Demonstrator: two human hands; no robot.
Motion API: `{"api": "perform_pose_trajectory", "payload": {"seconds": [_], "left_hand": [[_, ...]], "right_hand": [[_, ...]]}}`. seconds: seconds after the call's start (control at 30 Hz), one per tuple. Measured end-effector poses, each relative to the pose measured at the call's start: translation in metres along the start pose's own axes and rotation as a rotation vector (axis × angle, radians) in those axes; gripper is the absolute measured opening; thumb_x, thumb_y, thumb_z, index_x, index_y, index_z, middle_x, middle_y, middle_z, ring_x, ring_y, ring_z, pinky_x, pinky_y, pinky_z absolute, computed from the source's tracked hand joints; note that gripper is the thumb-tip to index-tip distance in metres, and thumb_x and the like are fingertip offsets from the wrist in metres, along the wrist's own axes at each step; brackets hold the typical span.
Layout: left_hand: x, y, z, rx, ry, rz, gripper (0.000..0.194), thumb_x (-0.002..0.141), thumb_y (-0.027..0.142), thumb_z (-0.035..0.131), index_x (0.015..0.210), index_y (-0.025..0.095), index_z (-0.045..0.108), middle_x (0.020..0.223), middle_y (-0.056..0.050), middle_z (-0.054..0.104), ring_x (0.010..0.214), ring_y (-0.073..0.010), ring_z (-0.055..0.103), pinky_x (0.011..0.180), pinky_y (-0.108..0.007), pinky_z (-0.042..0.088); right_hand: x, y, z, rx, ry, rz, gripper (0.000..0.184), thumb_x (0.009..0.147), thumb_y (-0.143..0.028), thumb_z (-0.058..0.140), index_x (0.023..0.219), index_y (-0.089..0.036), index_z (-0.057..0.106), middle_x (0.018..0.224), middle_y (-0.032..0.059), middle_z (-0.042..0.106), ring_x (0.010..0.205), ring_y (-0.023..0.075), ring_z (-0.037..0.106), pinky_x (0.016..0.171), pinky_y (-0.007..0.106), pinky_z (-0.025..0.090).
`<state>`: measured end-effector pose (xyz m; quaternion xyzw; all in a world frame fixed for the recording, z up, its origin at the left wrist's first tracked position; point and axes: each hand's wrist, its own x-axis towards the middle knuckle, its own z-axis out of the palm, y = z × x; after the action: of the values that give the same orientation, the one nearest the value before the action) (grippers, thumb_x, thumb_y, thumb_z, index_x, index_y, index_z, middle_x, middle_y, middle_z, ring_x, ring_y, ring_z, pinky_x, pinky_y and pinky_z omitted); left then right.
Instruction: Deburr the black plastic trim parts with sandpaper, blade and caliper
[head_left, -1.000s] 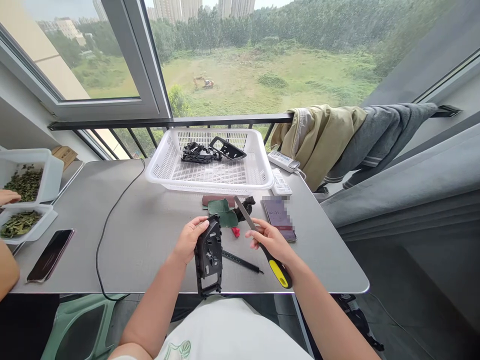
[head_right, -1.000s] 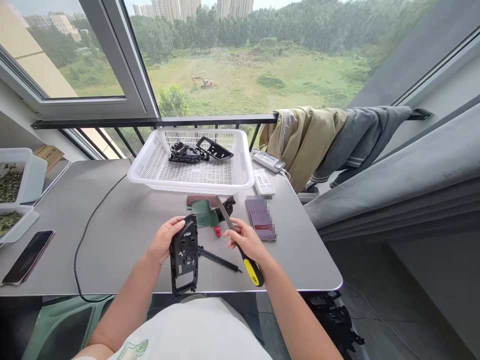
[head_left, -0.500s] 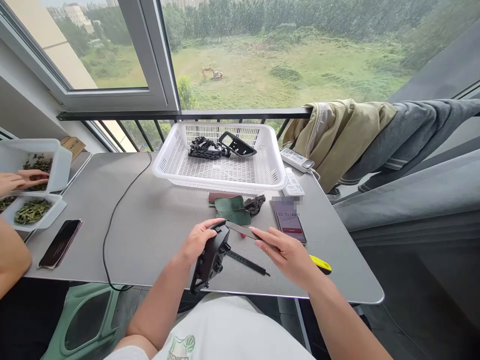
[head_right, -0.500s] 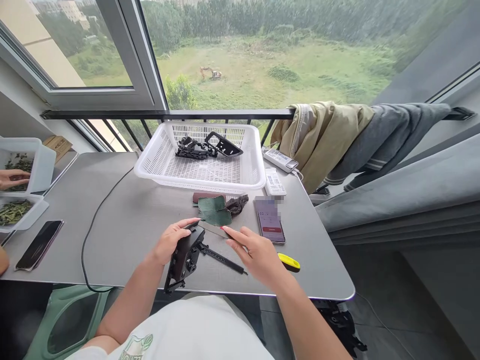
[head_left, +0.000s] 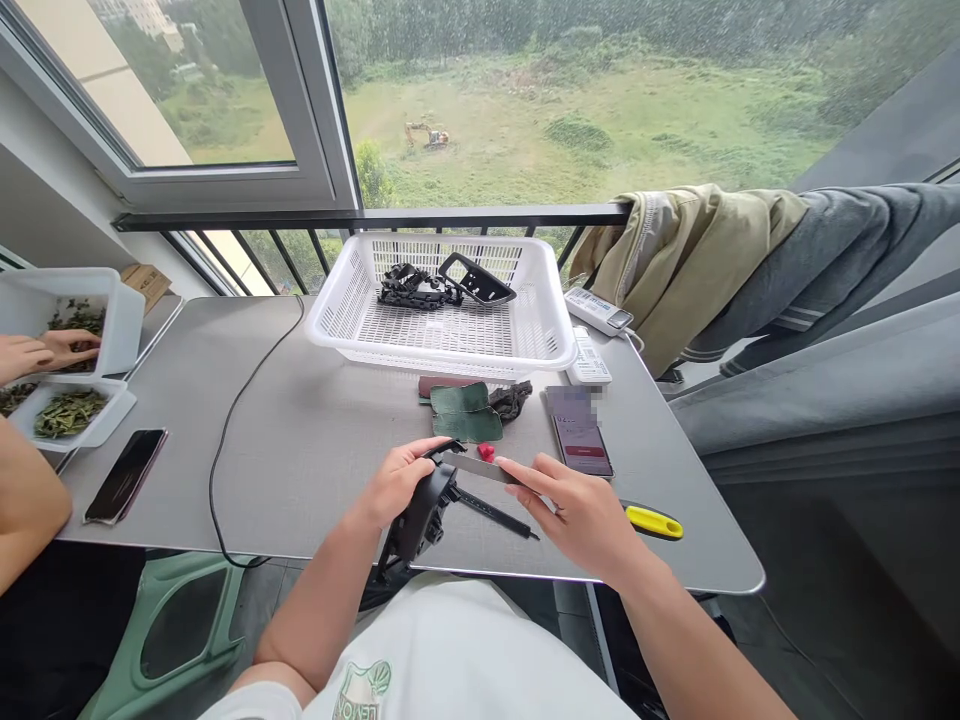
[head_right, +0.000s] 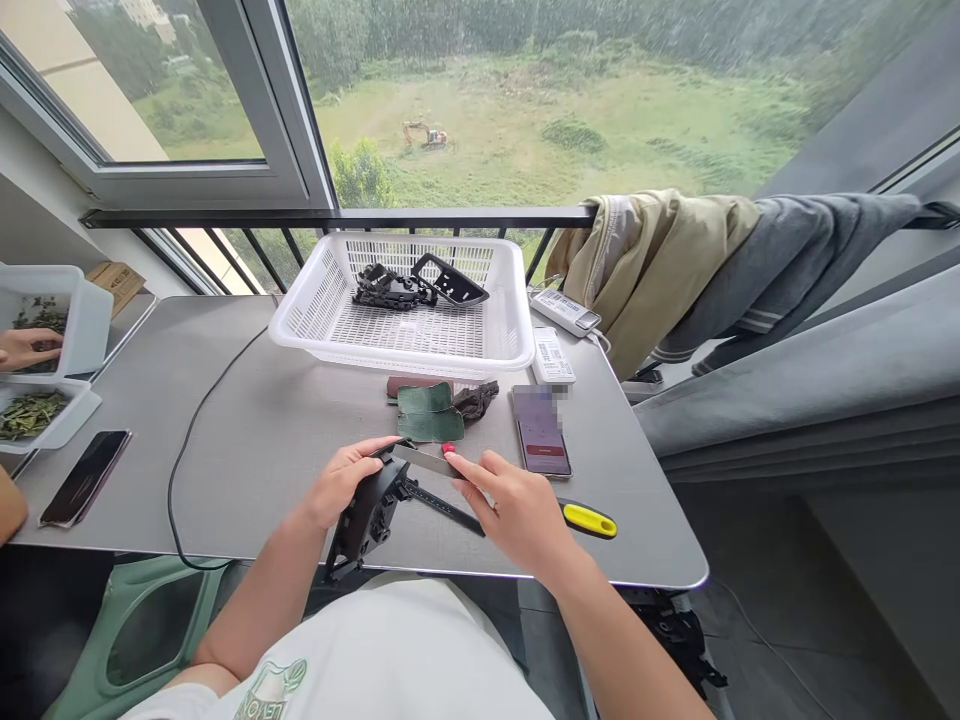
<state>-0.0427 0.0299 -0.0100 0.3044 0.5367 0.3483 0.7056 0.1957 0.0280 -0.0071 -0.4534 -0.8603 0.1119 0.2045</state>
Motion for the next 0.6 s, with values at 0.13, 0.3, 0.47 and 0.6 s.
{"api": "perform_pose_trajectory", "payload": {"seconds": [0.13,0.3,0.47,0.6], "left_hand": [[0.0001,-0.0029,-0.0014,0.007,-0.016,0.021,0.051,0.067,0.022,0.061,0.116,0.016,0.068,0.070,-0.002,0.070,0.050,-0.0092,0.055,0.050,-0.020,0.040],[-0.0001,-0.0050,-0.0009,-0.013,-0.020,0.009,0.049,0.066,0.021,0.060,0.114,0.017,0.069,0.072,-0.002,0.071,0.052,-0.0098,0.057,0.052,-0.021,0.043],[0.0026,-0.0081,-0.0032,-0.029,-0.019,0.013,0.048,0.065,0.020,0.061,0.112,0.017,0.070,0.071,-0.002,0.072,0.053,-0.0105,0.058,0.053,-0.021,0.044],[0.0017,-0.0087,-0.0040,-0.073,-0.009,0.008,0.041,0.066,0.026,0.068,0.105,0.017,0.073,0.070,-0.003,0.072,0.057,-0.0128,0.061,0.055,-0.022,0.046]], "right_hand": [[-0.0008,-0.0027,-0.0005,-0.019,-0.043,-0.028,0.044,0.101,-0.038,0.031,0.116,-0.023,0.070,0.065,0.0018,0.058,0.047,0.0101,0.050,0.047,0.022,0.034],[-0.0021,-0.0029,-0.0011,-0.062,0.006,0.001,0.047,0.102,-0.040,0.029,0.114,-0.021,0.070,0.063,0.0016,0.056,0.046,0.0104,0.049,0.046,0.022,0.033],[-0.0043,-0.0041,0.0000,0.000,-0.056,0.012,0.046,0.101,-0.041,0.030,0.116,-0.022,0.070,0.067,0.0028,0.059,0.049,0.0111,0.051,0.048,0.023,0.035],[-0.0037,0.0037,0.0010,0.185,-0.037,0.193,0.045,0.097,-0.048,0.038,0.120,-0.026,0.069,0.066,0.0021,0.058,0.051,0.0135,0.050,0.049,0.025,0.037]]}}
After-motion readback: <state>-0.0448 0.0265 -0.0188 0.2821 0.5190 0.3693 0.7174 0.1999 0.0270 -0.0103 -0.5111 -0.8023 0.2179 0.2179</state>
